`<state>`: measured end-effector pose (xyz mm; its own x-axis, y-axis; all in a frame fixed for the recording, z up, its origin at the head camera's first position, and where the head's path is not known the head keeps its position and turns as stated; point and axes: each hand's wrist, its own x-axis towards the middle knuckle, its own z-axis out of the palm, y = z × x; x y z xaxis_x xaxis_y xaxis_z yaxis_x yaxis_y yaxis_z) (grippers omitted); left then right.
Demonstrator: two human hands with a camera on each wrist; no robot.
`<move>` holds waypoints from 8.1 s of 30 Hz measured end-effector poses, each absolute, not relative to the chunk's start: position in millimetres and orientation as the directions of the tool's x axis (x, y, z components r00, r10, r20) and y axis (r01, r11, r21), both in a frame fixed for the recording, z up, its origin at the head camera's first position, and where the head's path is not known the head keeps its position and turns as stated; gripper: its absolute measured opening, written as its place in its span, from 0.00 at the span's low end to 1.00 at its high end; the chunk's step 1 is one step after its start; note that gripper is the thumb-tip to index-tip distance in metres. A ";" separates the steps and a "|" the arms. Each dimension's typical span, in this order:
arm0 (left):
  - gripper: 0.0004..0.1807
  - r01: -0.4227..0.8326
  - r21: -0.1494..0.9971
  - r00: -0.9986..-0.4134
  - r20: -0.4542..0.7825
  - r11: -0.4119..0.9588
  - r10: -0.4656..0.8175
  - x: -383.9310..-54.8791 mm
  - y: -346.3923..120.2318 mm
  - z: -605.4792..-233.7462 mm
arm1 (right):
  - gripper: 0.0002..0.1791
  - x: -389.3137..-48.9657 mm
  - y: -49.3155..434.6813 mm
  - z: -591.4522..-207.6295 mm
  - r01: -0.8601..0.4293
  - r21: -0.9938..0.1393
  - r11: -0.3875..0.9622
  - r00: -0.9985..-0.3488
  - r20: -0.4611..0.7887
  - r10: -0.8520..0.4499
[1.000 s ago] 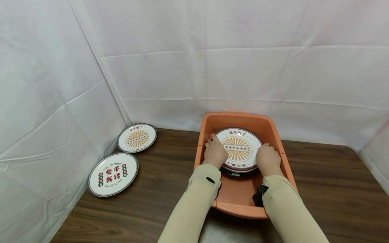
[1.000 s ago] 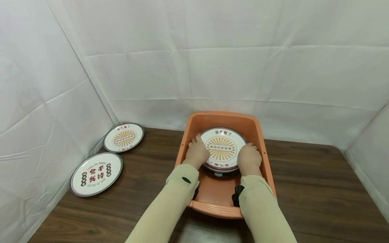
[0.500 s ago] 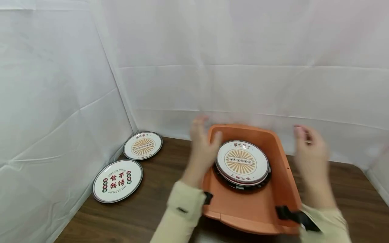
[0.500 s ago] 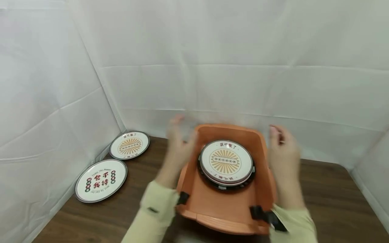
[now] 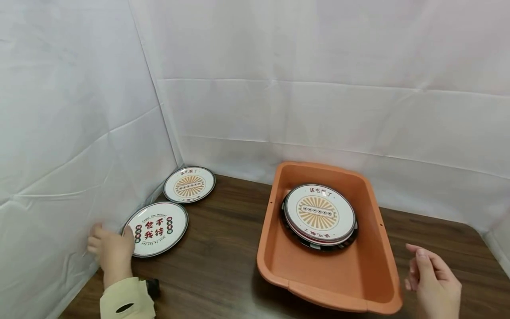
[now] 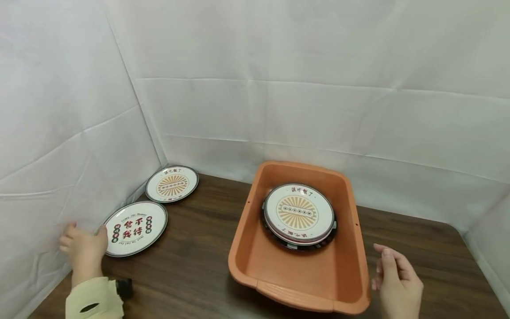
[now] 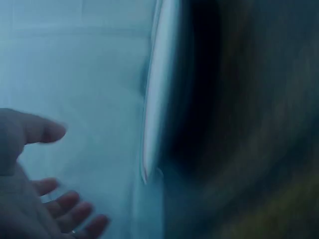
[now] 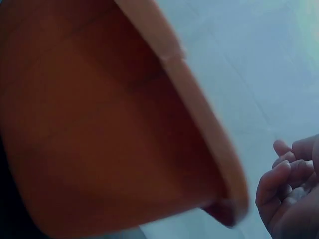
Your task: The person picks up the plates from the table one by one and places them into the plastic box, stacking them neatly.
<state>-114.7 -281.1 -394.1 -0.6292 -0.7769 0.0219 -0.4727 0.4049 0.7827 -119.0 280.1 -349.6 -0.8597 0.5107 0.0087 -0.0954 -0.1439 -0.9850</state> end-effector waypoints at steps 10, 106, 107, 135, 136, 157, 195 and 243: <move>0.41 -0.530 0.824 -0.670 -0.263 0.199 -0.694 -111.3 -291.0 -427.3 | 0.20 -127.0 261.8 -364.4 -0.047 -0.999 -0.014 -0.900 0.037 0.435; 0.20 0.112 0.983 -0.994 0.110 -0.148 -0.026 -180.8 -37.3 -308.3 | 0.27 -163.3 193.7 -294.9 -0.059 -0.989 0.138 -0.998 0.058 -0.010; 0.20 0.105 0.984 -0.994 0.102 -0.141 -0.030 -182.9 -35.1 -307.9 | 0.27 -165.1 195.1 -294.7 -0.053 -0.988 0.142 -0.999 0.054 0.001; 0.15 0.110 0.990 -0.957 0.082 -0.089 -0.279 -280.8 26.4 -353.9 | 0.25 -265.2 221.1 -343.1 -0.058 -0.944 0.324 -0.941 0.160 0.297; 0.15 0.101 0.993 -0.957 0.077 -0.069 -0.281 -282.1 27.1 -356.2 | 0.25 -268.0 222.1 -346.8 -0.055 -0.934 0.353 -0.940 0.167 0.296; 0.20 -0.215 0.789 -0.952 -0.038 0.576 -0.303 -285.6 49.0 -368.3 | 0.23 -290.0 229.9 -370.1 0.040 -0.538 0.842 -0.940 0.266 0.214; 0.26 -0.012 0.302 -0.997 0.066 0.953 -0.033 -283.4 48.6 -380.7 | 0.18 -291.7 224.5 -382.3 0.109 -0.212 0.971 -0.988 0.085 0.130; 0.17 0.040 0.152 -0.997 -0.058 0.988 0.049 -278.9 50.3 -382.3 | 0.17 -290.1 222.9 -377.9 0.080 -0.189 0.979 -0.994 0.062 0.093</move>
<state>-278.9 50.3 -382.3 -0.9971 0.0490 -0.0581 0.0396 0.9875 0.1525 -290.1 222.9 -377.9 -0.9937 0.0930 0.0618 0.0799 0.9788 -0.1885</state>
